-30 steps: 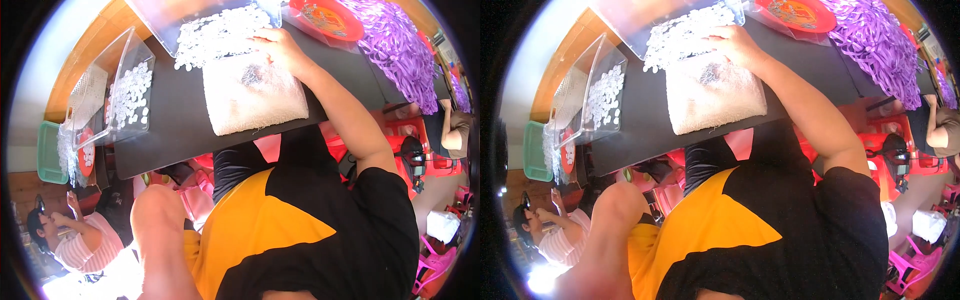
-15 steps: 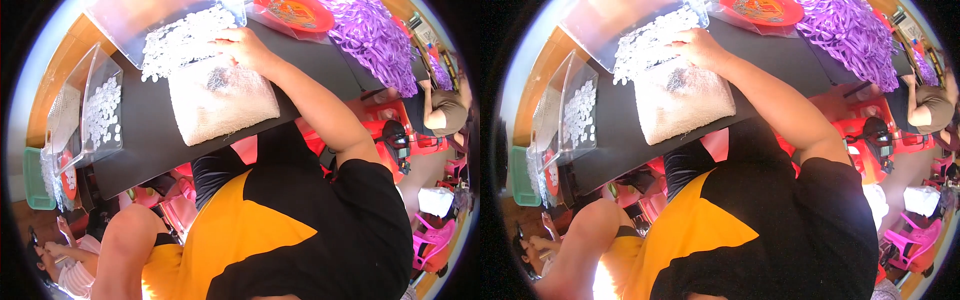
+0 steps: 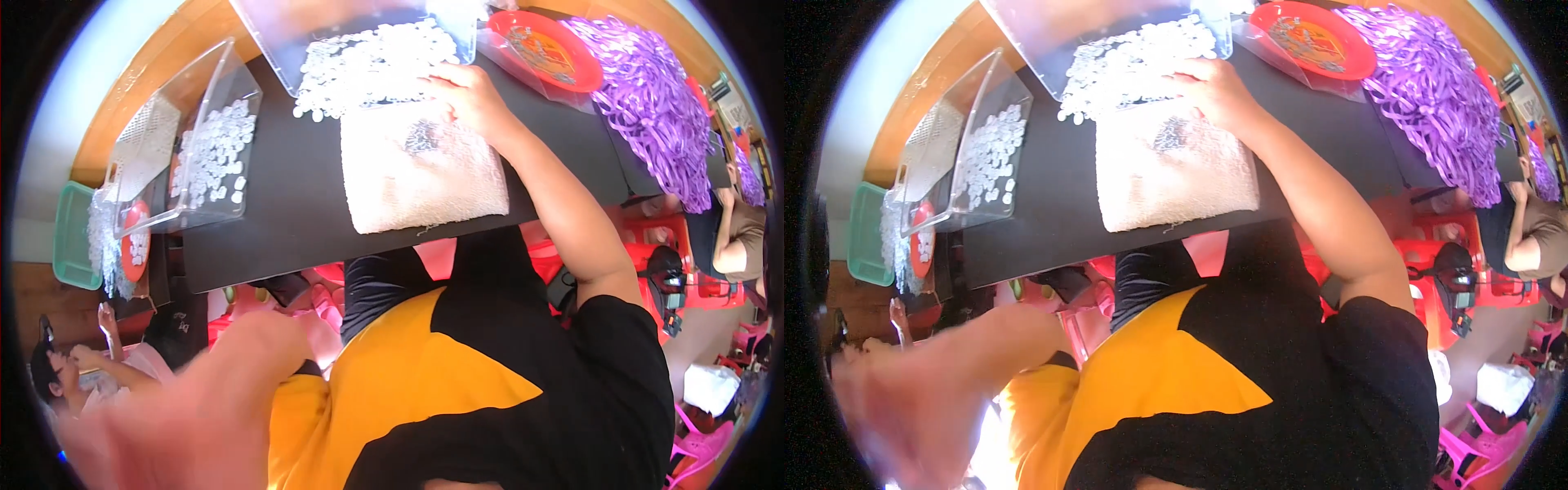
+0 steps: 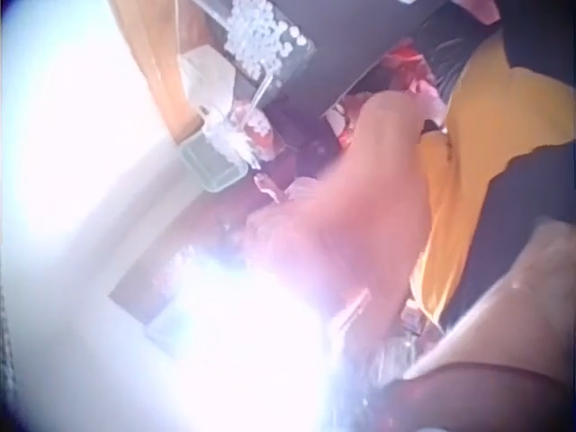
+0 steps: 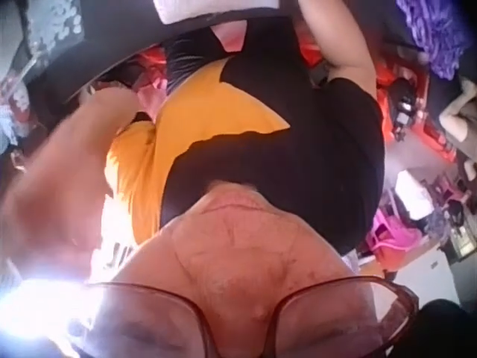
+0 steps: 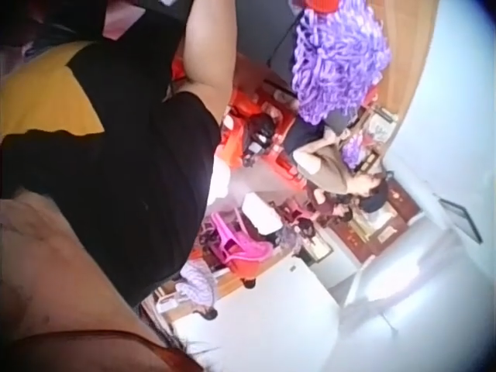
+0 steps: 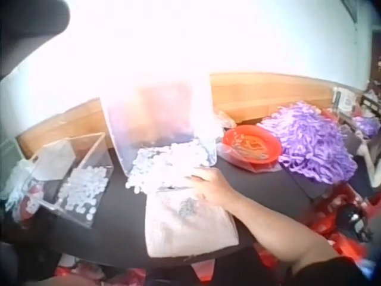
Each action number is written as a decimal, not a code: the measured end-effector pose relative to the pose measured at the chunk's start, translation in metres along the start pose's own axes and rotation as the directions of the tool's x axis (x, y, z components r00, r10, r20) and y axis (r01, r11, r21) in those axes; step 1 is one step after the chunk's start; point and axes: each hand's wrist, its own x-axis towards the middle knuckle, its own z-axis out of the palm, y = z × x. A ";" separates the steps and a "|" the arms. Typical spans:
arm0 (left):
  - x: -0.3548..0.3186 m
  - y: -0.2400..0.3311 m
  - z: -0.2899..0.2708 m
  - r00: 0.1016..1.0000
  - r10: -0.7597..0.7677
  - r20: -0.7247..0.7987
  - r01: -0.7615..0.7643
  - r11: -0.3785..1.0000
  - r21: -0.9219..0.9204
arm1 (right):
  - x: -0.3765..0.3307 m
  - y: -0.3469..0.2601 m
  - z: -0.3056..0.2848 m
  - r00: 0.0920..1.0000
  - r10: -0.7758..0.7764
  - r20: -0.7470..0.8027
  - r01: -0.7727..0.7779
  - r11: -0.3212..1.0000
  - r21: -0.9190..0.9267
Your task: Sorting and inspecting small white plastic components on a white towel at a workbench.
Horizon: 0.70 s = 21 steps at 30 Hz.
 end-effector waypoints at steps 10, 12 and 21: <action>-0.170 -0.179 0.153 0.286 -0.952 0.114 0.819 0.304 0.486 | 0.001 -0.009 0.005 0.993 0.116 0.018 -0.114 0.989 -0.089; -0.193 -0.187 0.161 0.271 -0.944 0.189 0.618 0.322 0.717 | 0.003 -0.006 0.002 0.995 0.088 0.036 -0.084 0.991 -0.102; -0.213 -0.199 0.170 0.209 -0.940 0.270 0.369 0.332 0.868 | 0.001 -0.009 0.003 0.995 0.092 0.026 -0.090 0.994 -0.063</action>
